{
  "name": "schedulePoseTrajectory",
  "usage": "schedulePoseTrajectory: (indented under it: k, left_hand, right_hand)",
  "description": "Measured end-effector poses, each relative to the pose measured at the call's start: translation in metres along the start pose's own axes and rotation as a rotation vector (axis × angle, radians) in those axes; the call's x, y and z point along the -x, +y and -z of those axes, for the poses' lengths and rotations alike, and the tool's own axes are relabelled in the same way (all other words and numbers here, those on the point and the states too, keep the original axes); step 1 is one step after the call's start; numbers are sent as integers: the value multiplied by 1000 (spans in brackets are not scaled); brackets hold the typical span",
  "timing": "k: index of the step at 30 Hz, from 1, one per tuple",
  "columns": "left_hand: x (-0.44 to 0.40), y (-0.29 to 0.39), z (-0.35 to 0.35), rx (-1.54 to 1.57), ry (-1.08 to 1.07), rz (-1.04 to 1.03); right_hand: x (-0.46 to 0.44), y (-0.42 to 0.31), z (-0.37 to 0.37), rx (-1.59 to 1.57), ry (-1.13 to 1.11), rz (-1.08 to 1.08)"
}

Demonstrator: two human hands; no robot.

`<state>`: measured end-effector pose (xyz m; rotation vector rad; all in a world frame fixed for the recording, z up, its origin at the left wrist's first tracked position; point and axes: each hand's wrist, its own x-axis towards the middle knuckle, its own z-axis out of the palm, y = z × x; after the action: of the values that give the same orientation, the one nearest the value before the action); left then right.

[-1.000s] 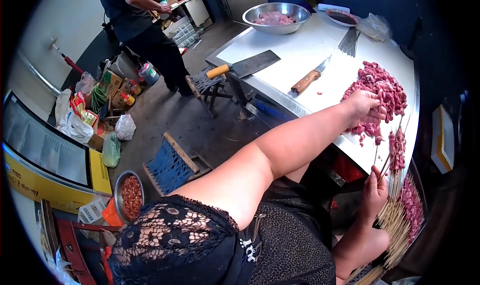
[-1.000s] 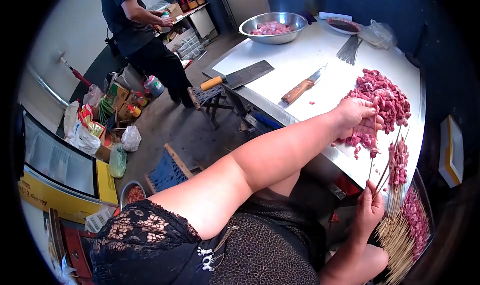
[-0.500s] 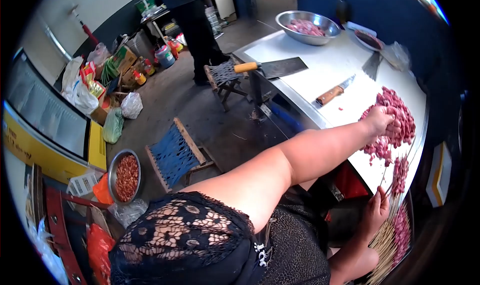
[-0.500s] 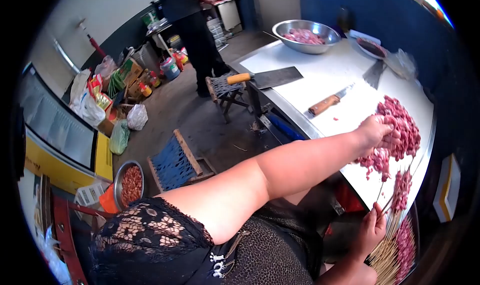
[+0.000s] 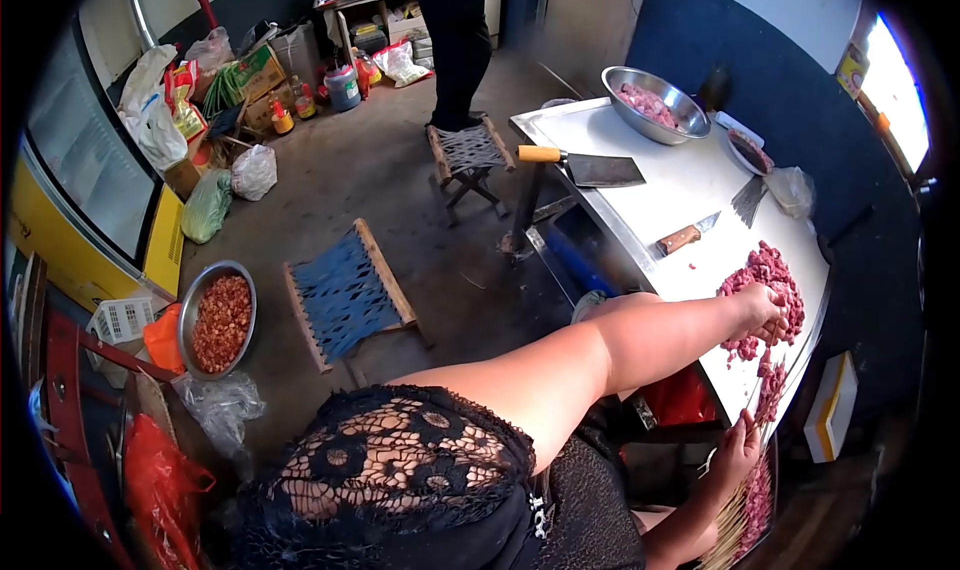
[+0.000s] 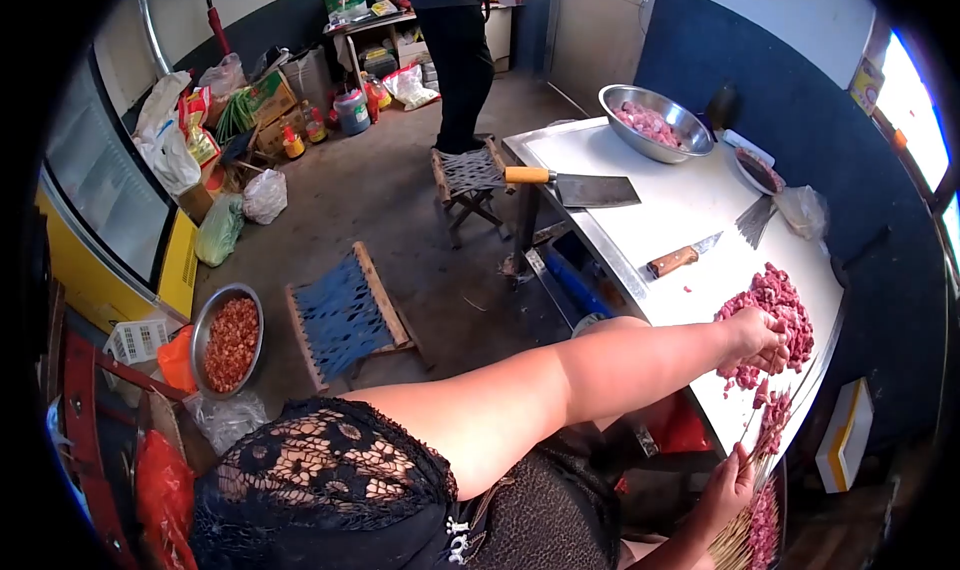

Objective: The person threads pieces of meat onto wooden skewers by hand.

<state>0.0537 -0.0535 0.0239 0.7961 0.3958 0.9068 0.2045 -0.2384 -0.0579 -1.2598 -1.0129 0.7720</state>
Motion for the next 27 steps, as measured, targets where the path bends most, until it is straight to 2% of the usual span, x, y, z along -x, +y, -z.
schedulePoseTrajectory:
  k: [4, 6, 9, 13, 16, 18, 19, 21, 23, 24, 25, 26, 27]
  left_hand:
    - [5, 0, -1, -1, 51, -124]
    - [4, 1, 0, 4, -21, -77]
    - [12, 6, 0, -11, -40, 2]
    - [1, -1, 7, 98, -65, -47]
    - [7, 9, 2, 100, -7, -2]
    - [-7, -4, 7, 195, -105, -79]
    - [-14, -14, 8, 199, -58, -50]
    - [-15, -13, 15, 174, -53, -15]
    - [-12, -7, 11, 140, 25, -40]
    - [-9, -2, 9, 119, 33, 26]
    - [-8, -1, 9, 119, 10, 6]
    - [-4, 3, 4, 96, 10, 27]
    - [-7, 1, 7, 108, -18, 33]
  right_hand:
    - [12, -20, -9, 37, 11, 47]
    - [9, -13, -16, 2, 16, 149]
    - [5, -18, -23, -6, 47, 111]
    - [10, -33, -28, 36, 39, 81]
    - [15, -42, -34, 191, 53, 57]
    - [6, -33, -27, 353, 28, 69]
    - [9, -41, -32, 365, 27, 70]
    - [9, -29, -26, 266, 14, 26]
    - [13, -34, -30, 362, 36, 93]
    - [17, -46, -35, 266, 32, 21]
    - [14, -32, -27, 298, 44, 67]
    - [16, -42, -30, 213, 42, -20]
    - [14, -40, -28, 231, 61, -10]
